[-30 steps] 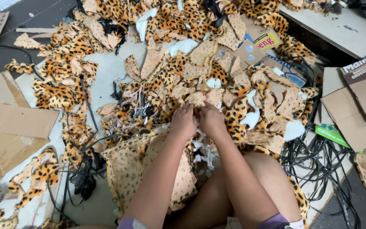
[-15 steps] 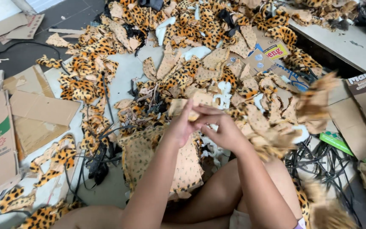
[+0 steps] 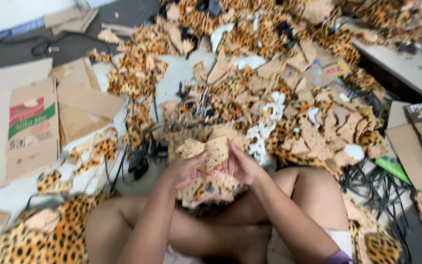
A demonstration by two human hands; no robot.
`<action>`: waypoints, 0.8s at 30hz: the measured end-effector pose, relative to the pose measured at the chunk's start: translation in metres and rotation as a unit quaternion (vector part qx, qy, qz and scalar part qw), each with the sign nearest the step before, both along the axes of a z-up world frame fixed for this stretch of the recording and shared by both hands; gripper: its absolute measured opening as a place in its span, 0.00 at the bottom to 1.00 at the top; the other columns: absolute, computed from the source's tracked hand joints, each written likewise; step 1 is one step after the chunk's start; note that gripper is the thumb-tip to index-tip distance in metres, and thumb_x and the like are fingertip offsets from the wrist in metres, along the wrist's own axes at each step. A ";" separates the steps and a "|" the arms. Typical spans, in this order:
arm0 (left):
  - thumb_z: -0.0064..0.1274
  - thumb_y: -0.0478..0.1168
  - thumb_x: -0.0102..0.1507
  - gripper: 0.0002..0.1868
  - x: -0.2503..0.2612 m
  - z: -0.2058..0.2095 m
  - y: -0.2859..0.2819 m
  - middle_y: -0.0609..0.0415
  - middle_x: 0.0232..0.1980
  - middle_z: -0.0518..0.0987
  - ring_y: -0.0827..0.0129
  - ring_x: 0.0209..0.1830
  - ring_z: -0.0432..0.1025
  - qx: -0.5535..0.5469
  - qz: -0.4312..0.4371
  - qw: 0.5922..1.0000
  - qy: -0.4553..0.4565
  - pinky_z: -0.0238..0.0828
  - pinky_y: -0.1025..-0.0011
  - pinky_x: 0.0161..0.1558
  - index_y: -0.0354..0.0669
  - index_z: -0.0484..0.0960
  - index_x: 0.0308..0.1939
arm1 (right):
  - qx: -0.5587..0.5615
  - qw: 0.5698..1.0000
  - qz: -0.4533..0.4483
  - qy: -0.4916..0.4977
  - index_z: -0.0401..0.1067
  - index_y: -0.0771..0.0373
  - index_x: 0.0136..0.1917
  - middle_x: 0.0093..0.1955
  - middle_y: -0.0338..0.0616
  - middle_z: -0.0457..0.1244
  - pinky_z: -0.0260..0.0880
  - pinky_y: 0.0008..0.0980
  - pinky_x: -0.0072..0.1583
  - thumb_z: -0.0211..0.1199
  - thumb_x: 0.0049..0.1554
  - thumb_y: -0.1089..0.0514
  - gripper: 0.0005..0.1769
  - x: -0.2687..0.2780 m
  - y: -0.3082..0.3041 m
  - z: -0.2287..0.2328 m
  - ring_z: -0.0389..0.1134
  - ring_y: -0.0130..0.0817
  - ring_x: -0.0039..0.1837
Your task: Covering a cardboard box with leopard-print fabric scraps
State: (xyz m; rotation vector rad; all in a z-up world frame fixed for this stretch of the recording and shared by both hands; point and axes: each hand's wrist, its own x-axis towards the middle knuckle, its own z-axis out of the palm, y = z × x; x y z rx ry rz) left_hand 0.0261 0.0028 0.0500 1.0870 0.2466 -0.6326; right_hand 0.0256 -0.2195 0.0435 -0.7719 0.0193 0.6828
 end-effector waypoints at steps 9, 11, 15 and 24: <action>0.70 0.53 0.57 0.35 -0.063 0.002 0.024 0.43 0.44 0.82 0.58 0.35 0.81 0.290 0.088 0.951 -0.055 0.81 0.61 0.30 0.31 0.78 0.57 | -0.243 0.931 -0.205 -0.181 0.62 0.64 0.55 0.39 0.44 0.60 0.66 0.20 0.29 0.66 0.57 0.68 0.16 -0.035 0.009 -0.016 0.64 0.27 0.27; 0.70 0.54 0.57 0.34 -0.063 -0.039 0.033 0.42 0.44 0.82 0.56 0.38 0.81 0.316 0.095 0.942 -0.069 0.81 0.60 0.32 0.31 0.79 0.55 | -0.250 0.923 -0.217 -0.195 0.63 0.64 0.52 0.42 0.42 0.56 0.68 0.20 0.29 0.66 0.56 0.70 0.15 -0.039 0.011 -0.023 0.64 0.26 0.27; 0.66 0.45 0.60 0.26 -0.082 -0.001 0.022 0.38 0.52 0.82 0.53 0.54 0.77 0.314 0.136 0.928 -0.146 0.77 0.56 0.52 0.35 0.76 0.56 | -0.338 0.886 -0.226 -0.225 0.67 0.66 0.45 0.43 0.39 0.57 0.66 0.17 0.28 0.72 0.52 0.67 0.14 -0.055 0.015 -0.026 0.64 0.24 0.26; 0.57 0.40 0.66 0.24 -0.073 -0.038 0.021 0.43 0.37 0.78 0.57 0.36 0.78 0.364 0.144 0.893 -0.222 0.77 0.64 0.36 0.44 0.64 0.61 | -0.528 0.780 -0.212 -0.259 0.73 0.58 0.48 0.39 0.42 0.69 0.67 0.30 0.45 0.78 0.48 0.57 0.17 -0.056 0.005 -0.026 0.67 0.32 0.42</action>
